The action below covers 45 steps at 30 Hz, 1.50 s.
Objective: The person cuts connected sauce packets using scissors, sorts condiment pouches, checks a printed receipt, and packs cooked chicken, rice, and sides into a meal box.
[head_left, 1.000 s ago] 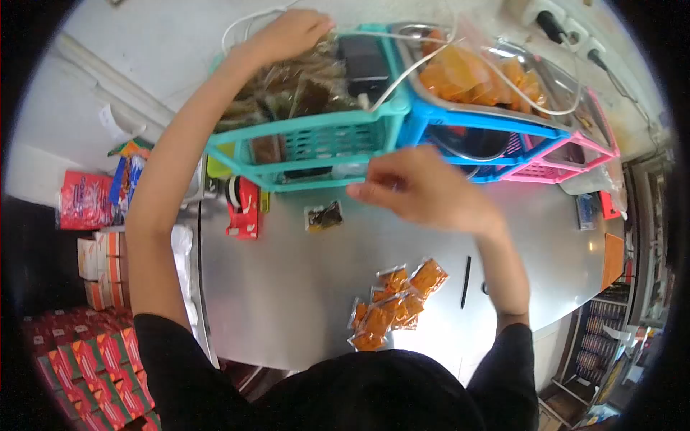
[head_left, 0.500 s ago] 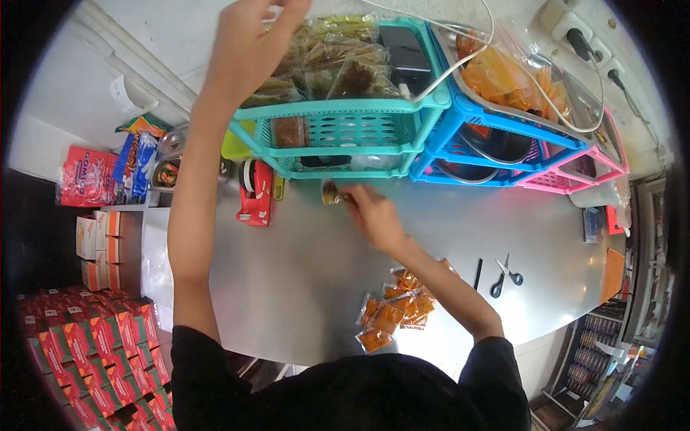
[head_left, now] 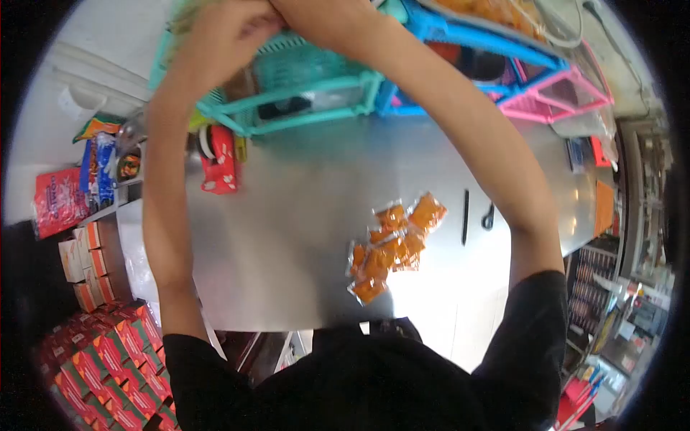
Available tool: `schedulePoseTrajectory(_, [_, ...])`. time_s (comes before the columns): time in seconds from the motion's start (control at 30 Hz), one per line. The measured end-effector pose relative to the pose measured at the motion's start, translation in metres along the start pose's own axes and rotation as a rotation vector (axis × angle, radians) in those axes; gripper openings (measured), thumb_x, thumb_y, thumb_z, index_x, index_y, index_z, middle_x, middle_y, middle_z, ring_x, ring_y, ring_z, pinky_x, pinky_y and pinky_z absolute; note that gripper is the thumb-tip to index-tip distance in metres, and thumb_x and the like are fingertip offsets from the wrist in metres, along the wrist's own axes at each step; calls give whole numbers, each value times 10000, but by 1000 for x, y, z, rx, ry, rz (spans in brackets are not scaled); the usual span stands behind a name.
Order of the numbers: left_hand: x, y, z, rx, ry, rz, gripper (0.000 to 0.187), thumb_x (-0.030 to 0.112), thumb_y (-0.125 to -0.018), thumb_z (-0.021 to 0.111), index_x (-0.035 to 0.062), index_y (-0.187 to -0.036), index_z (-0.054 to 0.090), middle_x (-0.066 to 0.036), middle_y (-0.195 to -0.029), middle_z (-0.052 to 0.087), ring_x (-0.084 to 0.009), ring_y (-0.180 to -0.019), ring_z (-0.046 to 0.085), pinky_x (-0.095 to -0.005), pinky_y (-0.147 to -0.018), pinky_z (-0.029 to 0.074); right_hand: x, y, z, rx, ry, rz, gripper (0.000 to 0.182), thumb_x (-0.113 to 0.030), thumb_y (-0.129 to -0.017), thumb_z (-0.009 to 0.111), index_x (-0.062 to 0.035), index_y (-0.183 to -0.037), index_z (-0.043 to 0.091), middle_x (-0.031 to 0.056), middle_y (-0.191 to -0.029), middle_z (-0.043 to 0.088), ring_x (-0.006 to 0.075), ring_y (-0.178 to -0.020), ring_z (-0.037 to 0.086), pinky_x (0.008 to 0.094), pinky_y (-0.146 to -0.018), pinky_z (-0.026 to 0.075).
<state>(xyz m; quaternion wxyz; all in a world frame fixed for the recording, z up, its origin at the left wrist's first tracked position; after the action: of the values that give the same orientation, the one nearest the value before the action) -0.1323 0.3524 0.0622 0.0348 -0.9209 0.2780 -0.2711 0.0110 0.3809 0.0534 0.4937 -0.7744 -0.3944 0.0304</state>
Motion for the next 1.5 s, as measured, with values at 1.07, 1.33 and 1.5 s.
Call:
schedulePoseTrajectory(1.07, [4, 45, 175, -31, 1087, -495, 406, 190, -803, 638, 34, -1162, 527, -80, -1018, 610, -147, -858, 605, -270, -693, 512, -50, 209, -118, -169, -906, 1488, 366, -273, -862, 575, 7, -1085, 502, 140, -1059, 526, 181, -907, 538, 290, -687, 455])
schedulePoseTrajectory(1.33, [-76, -71, 139, -57, 46, -317, 388, 312, -821, 617, 80, -1129, 571, -78, -1001, 626, -185, -908, 582, -345, -763, 435, -67, 304, -172, -228, -740, 1782, 281, -260, -914, 487, -41, -1088, 512, 86, -1019, 552, 186, -897, 547, 310, -739, 442])
schedulePoseTrajectory(1.5, [-99, -99, 155, 137, -198, -257, 452, 377, -756, 635, 83, -1094, 577, -110, -1068, 596, -268, -1127, 451, -429, -950, 318, -66, 364, -213, -309, -455, 1924, 295, -286, -923, 464, -42, -1072, 539, 83, -935, 585, 189, -900, 548, 320, -782, 431])
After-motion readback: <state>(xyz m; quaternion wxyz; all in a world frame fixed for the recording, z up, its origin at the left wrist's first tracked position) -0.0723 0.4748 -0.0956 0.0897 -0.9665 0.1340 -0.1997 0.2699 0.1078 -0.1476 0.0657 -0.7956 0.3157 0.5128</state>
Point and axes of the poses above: each hand's wrist, its own y-axis away from the middle knuckle, its own z-axis out of the palm, x = y × z, the point moved 2 cm from there along -y, towards the middle knuckle
